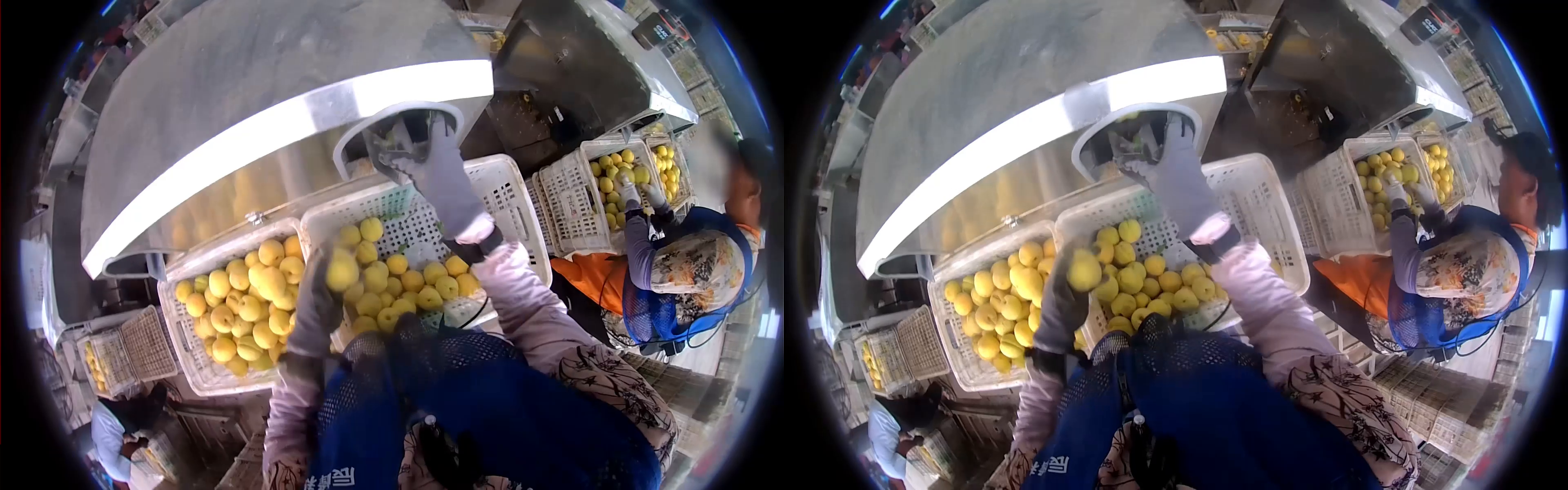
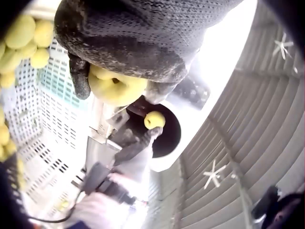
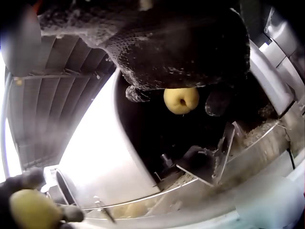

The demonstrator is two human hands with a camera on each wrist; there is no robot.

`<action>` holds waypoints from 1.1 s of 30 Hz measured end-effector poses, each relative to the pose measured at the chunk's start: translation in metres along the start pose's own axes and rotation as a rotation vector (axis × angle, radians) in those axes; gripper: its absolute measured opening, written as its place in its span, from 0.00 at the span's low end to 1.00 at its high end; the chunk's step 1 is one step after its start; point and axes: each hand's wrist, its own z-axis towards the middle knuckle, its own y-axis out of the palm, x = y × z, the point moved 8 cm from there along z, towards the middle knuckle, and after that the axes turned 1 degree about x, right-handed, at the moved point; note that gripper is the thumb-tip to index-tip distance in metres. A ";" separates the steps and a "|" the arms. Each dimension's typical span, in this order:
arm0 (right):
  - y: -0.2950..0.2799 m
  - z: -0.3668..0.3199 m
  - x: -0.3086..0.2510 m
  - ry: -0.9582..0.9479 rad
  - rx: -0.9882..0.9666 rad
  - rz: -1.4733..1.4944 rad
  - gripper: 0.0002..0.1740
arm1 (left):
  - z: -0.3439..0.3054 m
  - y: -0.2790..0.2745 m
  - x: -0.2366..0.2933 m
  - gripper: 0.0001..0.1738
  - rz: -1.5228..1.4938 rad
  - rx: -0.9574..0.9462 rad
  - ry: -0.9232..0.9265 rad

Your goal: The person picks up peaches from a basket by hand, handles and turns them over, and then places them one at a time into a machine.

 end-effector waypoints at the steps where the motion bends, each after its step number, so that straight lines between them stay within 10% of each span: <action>1: 0.012 -0.020 -0.012 0.155 -0.090 -0.275 0.53 | 0.012 0.003 0.006 0.29 0.044 0.047 -0.051; 5: 0.038 -0.077 0.042 0.148 -0.339 -0.734 0.53 | 0.066 0.026 0.038 0.25 0.304 -0.067 0.009; 7: 0.040 -0.079 0.044 0.051 -0.287 -0.872 0.47 | 0.042 0.060 -0.012 0.21 -1.057 0.250 -1.064; 10: 0.020 -0.075 0.034 0.252 -0.214 -0.391 0.44 | 0.058 0.059 -0.008 0.20 -0.858 0.177 -0.962; 14: 0.016 -0.070 -0.001 -0.147 -0.196 -0.922 0.43 | 0.076 0.067 -0.025 0.25 -0.781 0.023 -0.891; 27: -0.018 -0.006 0.045 -0.061 0.075 -0.632 0.44 | 0.127 0.094 -0.043 0.27 -1.227 0.178 -0.764; 33: -0.019 0.015 0.053 -0.176 0.091 -0.884 0.42 | 0.116 0.059 -0.028 0.26 -0.744 0.253 -0.805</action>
